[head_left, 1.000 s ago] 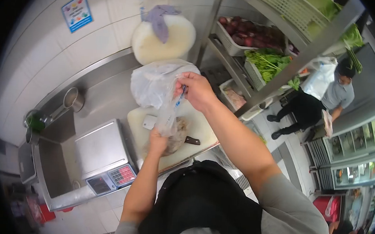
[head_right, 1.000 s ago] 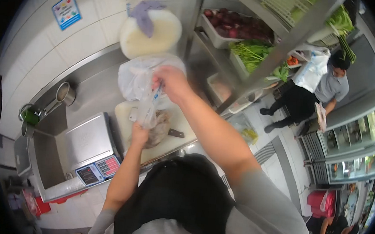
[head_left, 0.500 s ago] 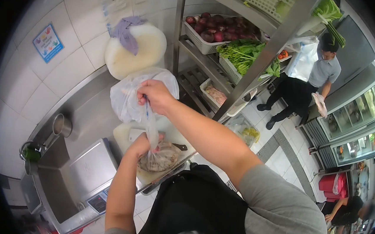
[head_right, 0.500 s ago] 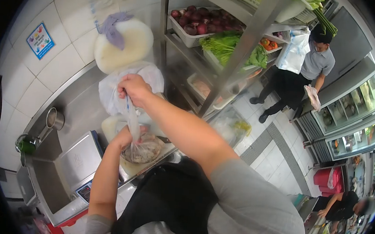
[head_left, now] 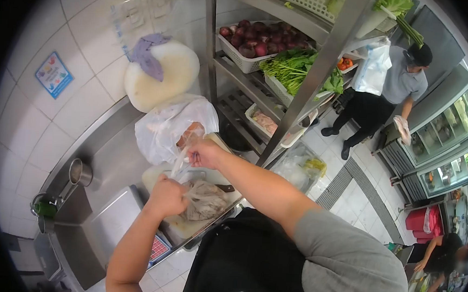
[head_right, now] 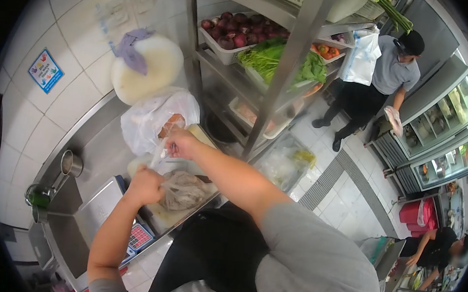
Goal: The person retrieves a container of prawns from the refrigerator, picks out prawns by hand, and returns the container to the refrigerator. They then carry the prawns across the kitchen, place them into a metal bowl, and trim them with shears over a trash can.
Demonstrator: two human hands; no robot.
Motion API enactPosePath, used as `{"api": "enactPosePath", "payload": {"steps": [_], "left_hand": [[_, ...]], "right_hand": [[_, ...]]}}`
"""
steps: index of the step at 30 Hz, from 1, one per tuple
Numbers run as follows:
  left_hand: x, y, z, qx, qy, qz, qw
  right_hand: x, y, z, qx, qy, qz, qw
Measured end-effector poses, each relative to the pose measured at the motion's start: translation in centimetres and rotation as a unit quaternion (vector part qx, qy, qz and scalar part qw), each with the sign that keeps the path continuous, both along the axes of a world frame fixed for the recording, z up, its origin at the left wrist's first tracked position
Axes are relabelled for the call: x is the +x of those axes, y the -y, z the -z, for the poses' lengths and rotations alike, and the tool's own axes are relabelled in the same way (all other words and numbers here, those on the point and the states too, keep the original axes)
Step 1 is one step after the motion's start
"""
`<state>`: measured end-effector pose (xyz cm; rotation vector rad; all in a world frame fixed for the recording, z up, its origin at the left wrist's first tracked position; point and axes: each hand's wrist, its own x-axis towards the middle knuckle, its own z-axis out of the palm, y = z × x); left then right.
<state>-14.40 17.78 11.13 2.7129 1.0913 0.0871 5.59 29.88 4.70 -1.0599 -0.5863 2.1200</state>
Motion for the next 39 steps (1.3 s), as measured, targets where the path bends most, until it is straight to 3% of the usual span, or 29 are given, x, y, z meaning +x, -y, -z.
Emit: {"api": "enactPosePath", "payload": {"steps": [1, 2, 3, 4, 5, 6, 8, 9, 10, 12, 14, 15, 16, 18, 20, 22, 23, 26, 28, 30, 39], "left_hand": [[-0.7, 0.0, 1.3, -0.017, 0.055, -0.089, 0.994], [-1.4, -0.2, 2.6, -0.02, 0.051, -0.098, 0.994], [-2.3, -0.4, 4.0, -0.292, 0.245, -0.271, 0.884], [-3.5, -0.6, 5.8, -0.512, 0.408, -0.406, 0.638], [-5.3, -0.3, 8.1, -0.578, 0.539, -0.386, 0.475], [-5.1, 1.1, 7.6, -0.571, 0.541, -0.398, 0.472], [-1.9, 4.0, 6.0, -0.513, 0.628, -0.445, 0.38], [-1.4, 5.5, 6.9, -0.509, 0.627, -0.453, 0.378], [-0.9, 6.8, 8.5, -0.5, 0.644, -0.409, 0.409], [0.2, 8.2, 9.2, -0.492, 0.659, -0.361, 0.439], [1.6, 9.0, 7.8, -0.521, 0.748, -0.27, 0.31], [2.7, 9.1, 7.2, -0.517, 0.757, -0.276, 0.289], [3.2, 9.1, 6.9, -0.526, 0.753, -0.269, 0.29], [3.4, 9.1, 6.9, -0.529, 0.76, -0.225, 0.303], [2.7, 9.2, 10.3, -0.544, 0.775, -0.144, 0.288], [3.7, 10.0, 7.1, -0.518, 0.69, -0.3, 0.406], [3.7, 10.3, 6.4, -0.511, 0.672, -0.34, 0.415], [1.9, 9.7, 8.6, -0.5, 0.673, -0.306, 0.45], [1.0, 9.1, 11.2, -0.49, 0.696, -0.306, 0.427], [0.9, 9.0, 12.2, -0.455, 0.694, -0.372, 0.416], [-0.1, 10.1, 15.0, -0.501, 0.658, -0.373, 0.421]], "right_hand": [[0.2, 1.7, -0.9, 0.047, 0.019, -0.037, 0.998], [0.1, 3.3, -1.6, 0.044, 0.015, -0.046, 0.998], [-0.1, 4.9, -2.1, 0.06, 0.031, -0.033, 0.997], [-0.3, 6.4, -2.4, 0.076, 0.045, -0.022, 0.996], [-0.3, 7.8, -2.4, 0.072, 0.037, -0.035, 0.996], [-0.2, 8.9, -2.4, 0.125, 0.047, -0.011, 0.991], [0.5, 11.0, -1.7, 0.175, 0.051, 0.009, 0.983], [1.0, 12.2, -1.2, 0.255, 0.086, -0.03, 0.963], [1.3, 13.1, -0.8, 0.336, 0.122, -0.065, 0.932], [1.3, 15.0, -0.7, 0.338, 0.171, -0.085, 0.922], [1.4, 16.2, -2.7, 0.29, 0.283, -0.145, 0.903], [1.2, 16.1, -3.1, 0.305, 0.339, -0.154, 0.877], [0.9, 16.2, -2.7, 0.302, 0.347, -0.144, 0.876], [-0.1, 16.5, -0.7, 0.452, 0.437, -0.071, 0.775], [-0.4, 16.3, 0.9, 0.508, 0.435, -0.025, 0.743], [-0.3, 16.1, 1.3, 0.489, 0.479, -0.106, 0.721], [-0.2, 16.2, 1.7, 0.501, 0.484, -0.138, 0.704], [-0.2, 17.4, 1.8, 0.512, 0.493, -0.139, 0.69], [-0.5, 17.7, 2.0, 0.527, 0.475, -0.114, 0.695], [-0.4, 17.9, 1.2, 0.557, 0.462, -0.165, 0.67], [0.5, 18.7, 4.7, 0.609, 0.391, -0.139, 0.676]]}}
